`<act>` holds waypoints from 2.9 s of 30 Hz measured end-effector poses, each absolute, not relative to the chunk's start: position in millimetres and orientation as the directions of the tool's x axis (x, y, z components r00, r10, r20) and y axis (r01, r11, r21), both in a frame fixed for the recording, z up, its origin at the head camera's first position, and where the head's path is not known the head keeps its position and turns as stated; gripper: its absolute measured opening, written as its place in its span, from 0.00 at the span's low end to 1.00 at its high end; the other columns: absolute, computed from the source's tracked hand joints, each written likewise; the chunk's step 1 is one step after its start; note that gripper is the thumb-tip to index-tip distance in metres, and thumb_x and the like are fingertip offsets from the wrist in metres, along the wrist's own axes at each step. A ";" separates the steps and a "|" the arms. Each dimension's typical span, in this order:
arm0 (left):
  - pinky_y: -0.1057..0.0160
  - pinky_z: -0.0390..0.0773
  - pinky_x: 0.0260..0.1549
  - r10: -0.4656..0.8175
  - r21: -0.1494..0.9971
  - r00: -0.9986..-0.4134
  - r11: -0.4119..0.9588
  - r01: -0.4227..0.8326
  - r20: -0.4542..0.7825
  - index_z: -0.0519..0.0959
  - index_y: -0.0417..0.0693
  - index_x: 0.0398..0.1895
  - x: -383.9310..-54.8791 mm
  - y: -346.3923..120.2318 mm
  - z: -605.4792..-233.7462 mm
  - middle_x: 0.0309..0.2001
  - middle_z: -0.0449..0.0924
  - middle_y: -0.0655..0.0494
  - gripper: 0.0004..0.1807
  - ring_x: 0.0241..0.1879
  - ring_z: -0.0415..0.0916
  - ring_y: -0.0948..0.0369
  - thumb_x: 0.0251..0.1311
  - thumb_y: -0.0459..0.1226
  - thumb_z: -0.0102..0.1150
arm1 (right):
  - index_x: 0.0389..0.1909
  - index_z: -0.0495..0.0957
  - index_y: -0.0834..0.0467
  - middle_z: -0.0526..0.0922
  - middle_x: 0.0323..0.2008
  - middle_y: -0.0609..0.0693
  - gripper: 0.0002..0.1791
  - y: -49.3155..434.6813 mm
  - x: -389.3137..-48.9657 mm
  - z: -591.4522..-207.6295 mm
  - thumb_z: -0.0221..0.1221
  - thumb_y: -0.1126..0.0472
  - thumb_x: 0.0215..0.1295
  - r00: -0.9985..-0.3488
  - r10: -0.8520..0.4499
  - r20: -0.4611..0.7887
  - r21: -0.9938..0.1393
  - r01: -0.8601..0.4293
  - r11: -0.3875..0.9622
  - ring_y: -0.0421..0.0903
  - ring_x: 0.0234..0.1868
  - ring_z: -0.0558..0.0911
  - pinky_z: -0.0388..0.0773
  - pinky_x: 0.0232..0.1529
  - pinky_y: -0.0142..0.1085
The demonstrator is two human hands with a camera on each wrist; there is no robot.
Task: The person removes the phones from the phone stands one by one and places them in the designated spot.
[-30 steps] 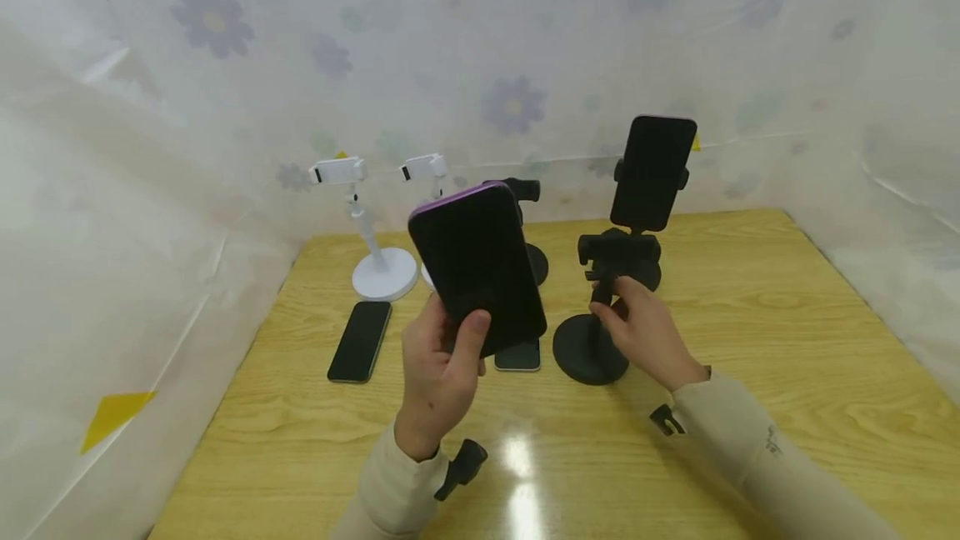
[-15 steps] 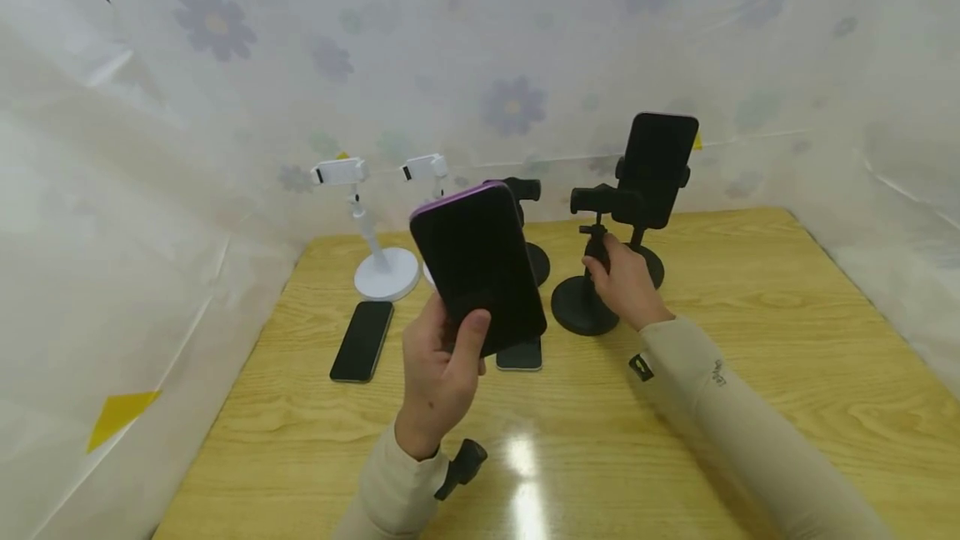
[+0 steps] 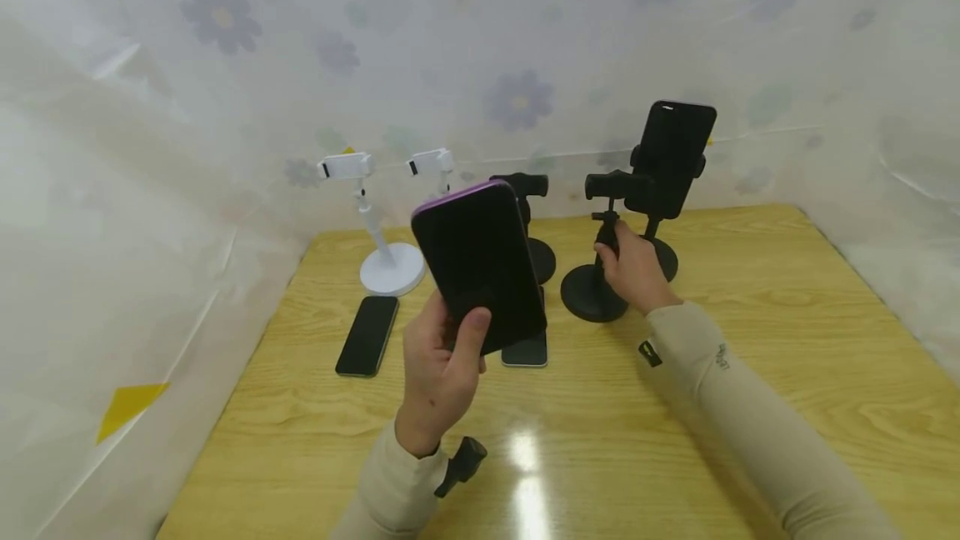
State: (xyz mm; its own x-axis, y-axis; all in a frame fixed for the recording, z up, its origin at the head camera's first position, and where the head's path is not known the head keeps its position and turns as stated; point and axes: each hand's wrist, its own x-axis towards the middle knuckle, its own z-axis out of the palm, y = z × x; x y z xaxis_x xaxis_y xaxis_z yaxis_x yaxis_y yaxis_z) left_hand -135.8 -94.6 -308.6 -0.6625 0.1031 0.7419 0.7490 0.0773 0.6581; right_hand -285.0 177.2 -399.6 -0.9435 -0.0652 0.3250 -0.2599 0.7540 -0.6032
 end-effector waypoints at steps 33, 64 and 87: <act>0.72 0.70 0.10 0.119 0.648 -0.652 0.074 0.758 0.749 0.73 0.31 0.40 -130.2 -99.1 -307.5 0.18 0.73 0.45 0.05 0.10 0.66 0.65 0.69 0.28 0.53 | 0.64 0.56 0.76 0.74 0.50 0.74 0.24 176.4 -336.7 -397.1 0.41 0.60 0.79 -0.966 -0.120 0.230 -0.619 -0.241 0.747 0.70 0.50 0.78 0.75 0.52 0.61; 0.72 0.70 0.11 0.122 0.657 -0.662 0.088 0.749 0.739 0.73 0.31 0.44 -128.6 -95.6 -312.9 0.21 0.73 0.44 0.07 0.10 0.67 0.65 0.70 0.29 0.53 | 0.68 0.47 0.77 0.74 0.51 0.77 0.30 173.9 -350.5 -400.7 0.39 0.58 0.79 -0.977 -0.114 0.181 -0.623 -0.204 0.756 0.71 0.48 0.80 0.77 0.46 0.59; 0.73 0.71 0.11 0.149 0.644 -0.648 0.078 0.761 0.747 0.73 0.31 0.43 -131.9 -92.9 -309.8 0.21 0.74 0.45 0.07 0.11 0.68 0.65 0.70 0.30 0.52 | 0.63 0.69 0.68 0.75 0.57 0.70 0.26 184.5 -275.6 -367.0 0.48 0.53 0.74 -0.986 -0.004 0.167 -0.579 -0.101 0.809 0.64 0.43 0.80 0.78 0.44 0.55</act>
